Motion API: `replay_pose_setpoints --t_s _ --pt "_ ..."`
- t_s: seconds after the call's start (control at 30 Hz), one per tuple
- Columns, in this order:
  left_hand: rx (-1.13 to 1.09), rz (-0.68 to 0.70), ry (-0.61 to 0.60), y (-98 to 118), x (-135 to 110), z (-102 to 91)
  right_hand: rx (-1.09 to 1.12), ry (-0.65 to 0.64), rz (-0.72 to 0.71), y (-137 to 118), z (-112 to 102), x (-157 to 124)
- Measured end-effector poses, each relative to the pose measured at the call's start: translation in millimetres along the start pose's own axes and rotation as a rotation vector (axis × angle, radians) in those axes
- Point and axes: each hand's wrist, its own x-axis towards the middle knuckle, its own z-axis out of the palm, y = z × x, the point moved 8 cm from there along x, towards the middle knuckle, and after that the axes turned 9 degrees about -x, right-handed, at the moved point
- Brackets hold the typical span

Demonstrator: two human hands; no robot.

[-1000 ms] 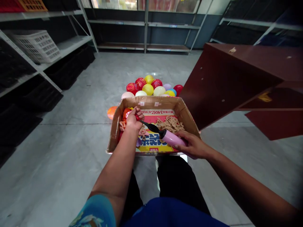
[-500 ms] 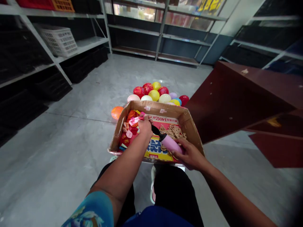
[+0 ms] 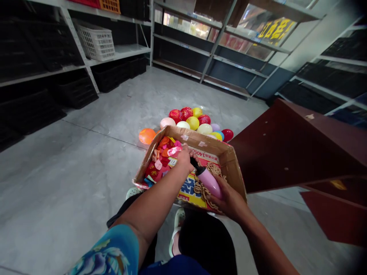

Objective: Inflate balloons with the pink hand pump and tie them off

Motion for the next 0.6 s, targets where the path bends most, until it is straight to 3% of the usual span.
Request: replay_pose_setpoints --t_s 0.13,0.4,0.6 --pt "0.079 0.095 -0.086 22.4 -6.0 18.0 -0.001 -0.117 0.121 11.5 11.6 -2.5" --pt "0.082 0.319 -0.127 98.7 -19.9 37.7 0.069 -0.109 0.058 12.7 12.1 -4.3" --pt "0.132 0.361 -0.125 102.4 -24.6 35.8 0.137 -0.094 -0.014 -22.4 15.5 30.3"
